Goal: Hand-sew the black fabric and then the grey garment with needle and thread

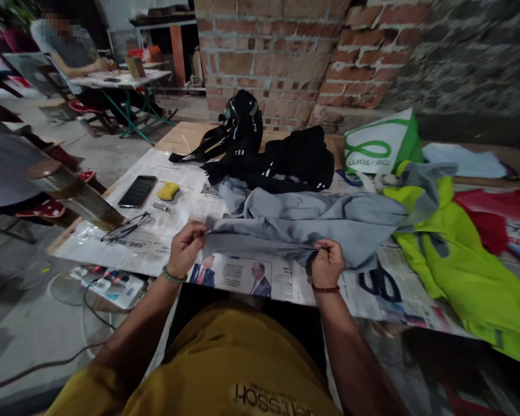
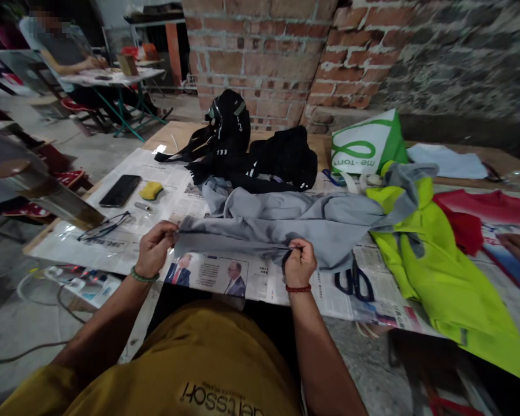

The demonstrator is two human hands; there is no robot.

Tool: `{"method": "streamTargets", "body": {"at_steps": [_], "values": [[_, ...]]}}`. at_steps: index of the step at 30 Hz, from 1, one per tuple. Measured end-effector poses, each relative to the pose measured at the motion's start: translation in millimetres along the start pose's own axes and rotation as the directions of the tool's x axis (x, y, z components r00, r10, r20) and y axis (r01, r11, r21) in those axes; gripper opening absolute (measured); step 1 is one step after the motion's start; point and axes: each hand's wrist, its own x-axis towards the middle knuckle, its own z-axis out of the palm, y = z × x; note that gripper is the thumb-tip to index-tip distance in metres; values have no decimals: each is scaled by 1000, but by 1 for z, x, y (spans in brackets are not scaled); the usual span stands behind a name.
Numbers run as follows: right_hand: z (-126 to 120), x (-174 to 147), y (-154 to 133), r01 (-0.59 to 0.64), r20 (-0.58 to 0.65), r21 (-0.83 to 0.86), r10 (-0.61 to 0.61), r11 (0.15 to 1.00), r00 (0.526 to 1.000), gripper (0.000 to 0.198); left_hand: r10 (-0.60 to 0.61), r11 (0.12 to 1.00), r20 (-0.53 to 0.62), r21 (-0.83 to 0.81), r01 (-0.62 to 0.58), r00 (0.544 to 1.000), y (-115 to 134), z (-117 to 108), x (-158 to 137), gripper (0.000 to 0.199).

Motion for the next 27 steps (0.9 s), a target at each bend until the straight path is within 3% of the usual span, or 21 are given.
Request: {"method": "streamTargets", "body": {"at_steps": [2,4,5,7,9,10,12,14,15,17,21,24,27], "values": [[-3,1,3,-36,60,93,31,995,998,19,-29,997,265,-60,46,964,3,1,-6,24],[-7,1,3,-36,68,153,26,988,997,24,-54,997,413,-28,72,909,7,4,-10,27],[-8,1,0,-17,53,152,9,988,999,26,-64,997,389,-6,72,919,8,7,-9,28],[-8,1,-10,57,27,89,-60,994,998,26,-76,997,215,-7,80,974,12,14,-1,29],[-3,5,-27,186,103,-14,-183,982,978,23,-98,993,25,-66,100,995,16,26,15,25],[3,9,-37,265,188,-49,-252,963,949,21,-104,990,-36,-97,100,994,18,33,24,23],[20,20,-53,427,420,-40,-372,904,828,19,-101,986,-41,-137,95,994,23,53,44,23],[41,31,-62,524,599,-28,-406,851,691,24,-119,984,72,-127,127,990,27,76,60,24],[51,35,-62,550,657,-43,-391,834,645,28,-128,986,134,-90,141,983,29,87,66,26],[66,40,-56,564,719,-104,-330,819,612,35,-160,987,239,13,162,958,30,105,72,29],[70,38,-32,471,714,-124,-251,874,654,20,-214,977,390,81,198,896,22,123,71,28],[64,35,-22,348,655,-23,-249,937,714,7,-99,993,424,-15,117,900,11,127,69,23],[60,35,-19,225,582,89,-234,970,779,7,-3,991,392,-121,55,920,3,127,69,14]]}}
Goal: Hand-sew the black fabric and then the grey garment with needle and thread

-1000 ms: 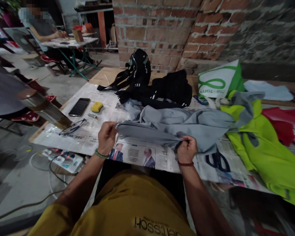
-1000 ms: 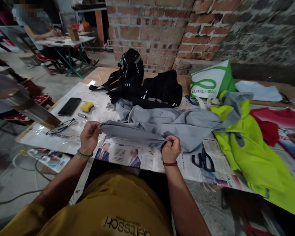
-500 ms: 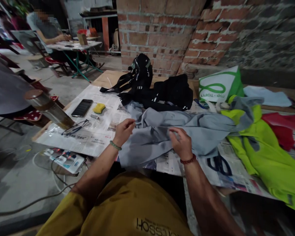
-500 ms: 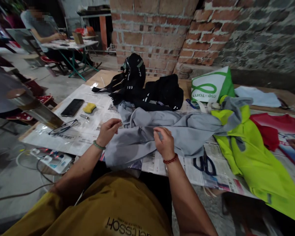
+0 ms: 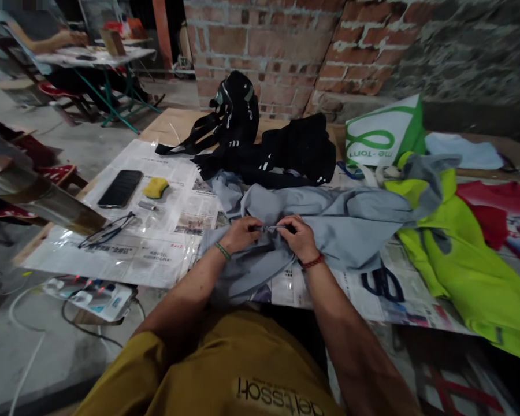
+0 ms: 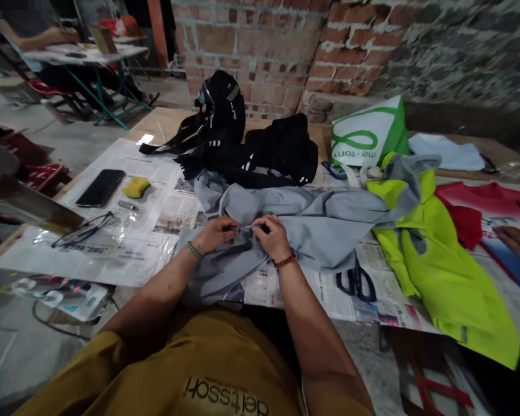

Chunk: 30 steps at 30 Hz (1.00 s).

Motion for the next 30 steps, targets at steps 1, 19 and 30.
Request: {"method": "streamTargets", "body": {"at_steps": [1,19,30], "values": [[0,0,1,-25,-36,48,26,999,999,7,16,999,-16,-28,-16,1000,-1,-1,0,12],[-4,-2,-3,-151,225,170,111,974,968,13,-210,922,100,-310,231,973,5,-7,-1,26],[-7,-2,-2,-194,327,235,111,952,939,10,216,974,-98,95,-207,971,-6,6,1,9]]}}
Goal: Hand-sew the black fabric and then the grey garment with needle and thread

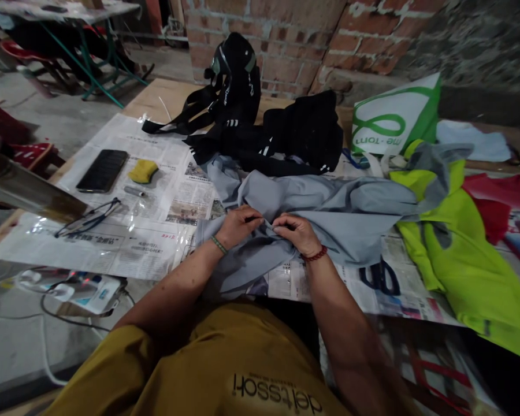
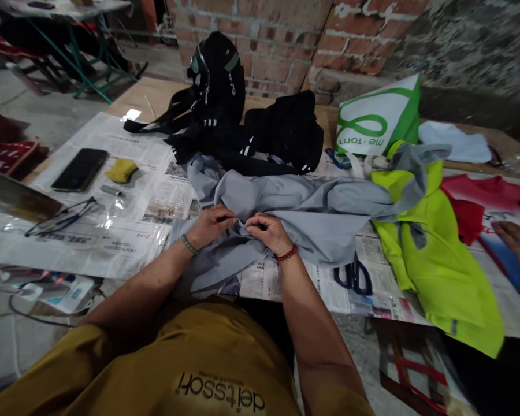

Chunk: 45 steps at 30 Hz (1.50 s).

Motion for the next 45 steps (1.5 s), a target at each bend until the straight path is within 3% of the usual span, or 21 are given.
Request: {"method": "streamTargets", "body": {"at_steps": [4,8,12,15,18,20,25,29,37,45], "values": [[1,1,0,0,54,-22,1,1000,999,10,27,994,-47,107,-21,999,-4,5,-2,8],[4,1,0,8,60,-43,-5,999,998,11,55,977,-90,211,-35,994,-4,8,-5,28],[5,2,-1,33,42,-86,-29,996,999,9,167,911,-71,391,-127,983,4,10,-11,6],[7,2,-1,50,13,-113,-49,992,999,7,245,867,-82,464,-180,966,12,10,-15,8],[7,1,-1,48,-24,-123,-51,991,998,7,269,885,-162,431,-178,949,16,7,-17,24],[8,1,-1,48,-55,-123,-55,991,997,7,276,899,-177,396,-188,945,17,4,-16,22],[9,0,-3,74,-131,-209,-103,975,986,9,234,932,-102,305,-194,967,19,2,-16,12],[12,-1,-4,149,-175,-304,-209,941,962,8,171,960,-43,232,-157,984,22,5,-16,8],[15,0,-6,272,-115,-331,-324,904,939,8,145,968,-6,208,-140,989,21,9,-14,8],[16,0,-5,258,-86,-365,-309,895,947,8,161,966,4,206,-158,987,16,9,-12,15]]}}
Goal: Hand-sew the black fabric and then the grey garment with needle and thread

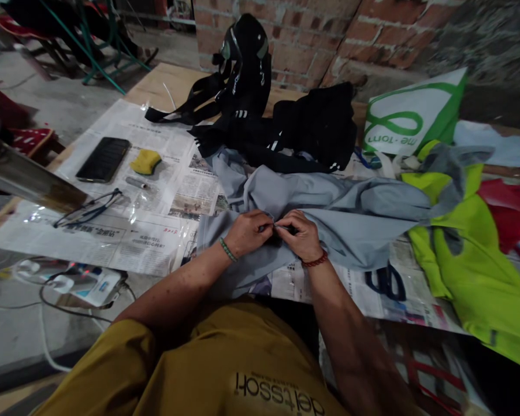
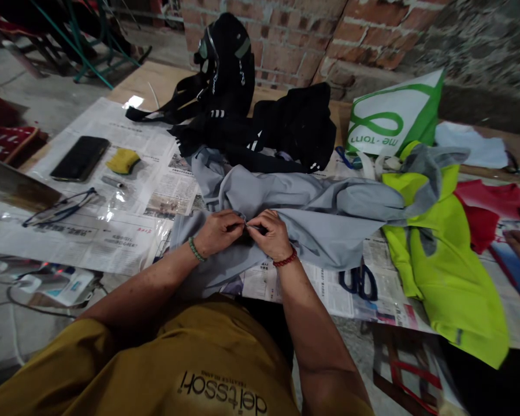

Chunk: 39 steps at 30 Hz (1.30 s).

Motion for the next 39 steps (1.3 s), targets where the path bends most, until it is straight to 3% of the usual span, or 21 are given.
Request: {"method": "streamTargets", "body": {"at_steps": [3,7,16,23,27,31,35,37,39], "values": [[1,-1,1,-8,-23,-4,8,1000,1000,8,12,1000,8,12,-13,1000,0,-1,0,14],[3,-2,5,-123,-81,-21,121,992,989,9,-4,1000,7,0,4,1000,2,-1,1,15],[6,-1,6,-197,-97,17,198,980,975,7,47,989,-4,-143,-47,999,1,-2,1,15],[6,-1,22,-404,-207,91,414,910,886,12,85,955,136,-293,-42,987,11,-5,0,16],[8,3,30,-498,-292,161,523,852,801,17,215,863,320,-505,-26,923,29,-12,-4,17],[6,4,31,-521,-270,190,554,832,787,17,294,742,514,-654,146,806,52,-32,-20,15],[3,4,30,-535,-217,272,593,800,776,16,177,625,638,-661,415,749,49,-71,-65,12],[1,4,30,-528,-196,303,594,794,780,16,47,592,647,-632,501,761,37,-96,-98,16],[0,4,29,-521,-177,310,587,795,790,15,-183,576,594,-581,575,783,25,-122,-134,28]]}}
